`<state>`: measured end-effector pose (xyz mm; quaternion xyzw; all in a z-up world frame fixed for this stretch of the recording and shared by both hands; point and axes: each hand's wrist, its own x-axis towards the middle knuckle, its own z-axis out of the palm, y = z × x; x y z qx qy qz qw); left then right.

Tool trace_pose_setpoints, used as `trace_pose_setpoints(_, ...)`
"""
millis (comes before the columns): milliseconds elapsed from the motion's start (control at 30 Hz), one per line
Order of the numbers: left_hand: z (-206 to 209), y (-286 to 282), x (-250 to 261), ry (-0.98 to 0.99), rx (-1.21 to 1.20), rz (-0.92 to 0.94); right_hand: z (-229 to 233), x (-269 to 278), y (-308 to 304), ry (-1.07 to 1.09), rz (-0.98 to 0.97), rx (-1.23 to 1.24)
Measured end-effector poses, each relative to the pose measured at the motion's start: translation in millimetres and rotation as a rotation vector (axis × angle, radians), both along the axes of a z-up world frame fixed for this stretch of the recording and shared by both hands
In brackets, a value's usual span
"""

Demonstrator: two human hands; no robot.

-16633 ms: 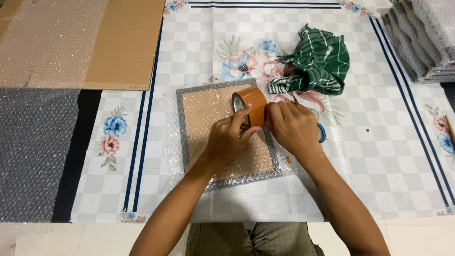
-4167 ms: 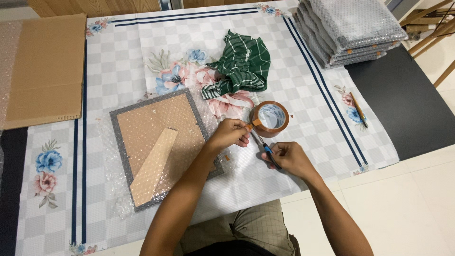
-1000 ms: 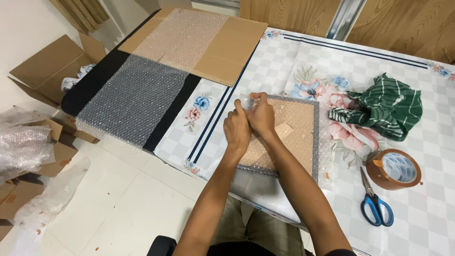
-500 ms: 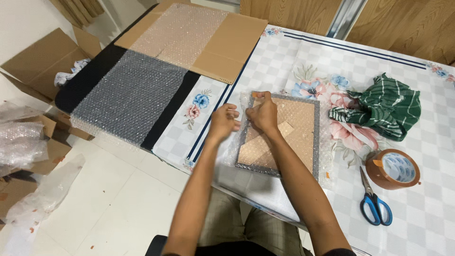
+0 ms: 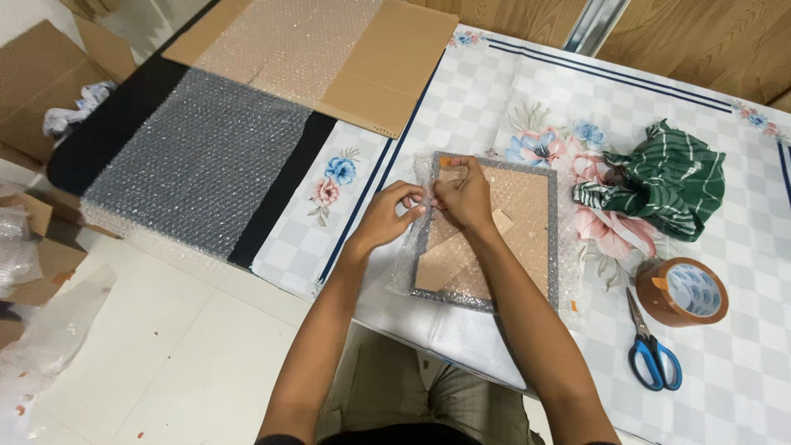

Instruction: The person wraps a framed picture in bubble wrap and secures it with adhesive tape using scissors.

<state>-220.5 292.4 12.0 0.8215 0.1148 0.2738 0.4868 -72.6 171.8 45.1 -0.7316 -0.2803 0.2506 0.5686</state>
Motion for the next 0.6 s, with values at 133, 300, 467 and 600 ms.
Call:
trace_pose_setpoints(133, 9.4, -5.7, -2.6, -0.009, 0.201, 0.009, -2.6, 1.3, -0.4, -0.111, -0.168, 0.058)
trace_pose_setpoints(300, 7.9, -9.3, 1.3, 0.046, 0.256, 0.060, -2.8, -11.6, -19.4, -0.074, -0.236, -0.015)
trace_pose_setpoints(467, -2.6, -8.8, 11.1, 0.148, 0.319, 0.106, 11.9, -36.5, -23.8, 0.249, -0.299, 0.076)
trace_pose_setpoints(600, 0.6, -7.8, 7.7, 0.169, 0.324, 0.086, -21.6, -33.3, -7.4, 0.152, -0.345, -0.001)
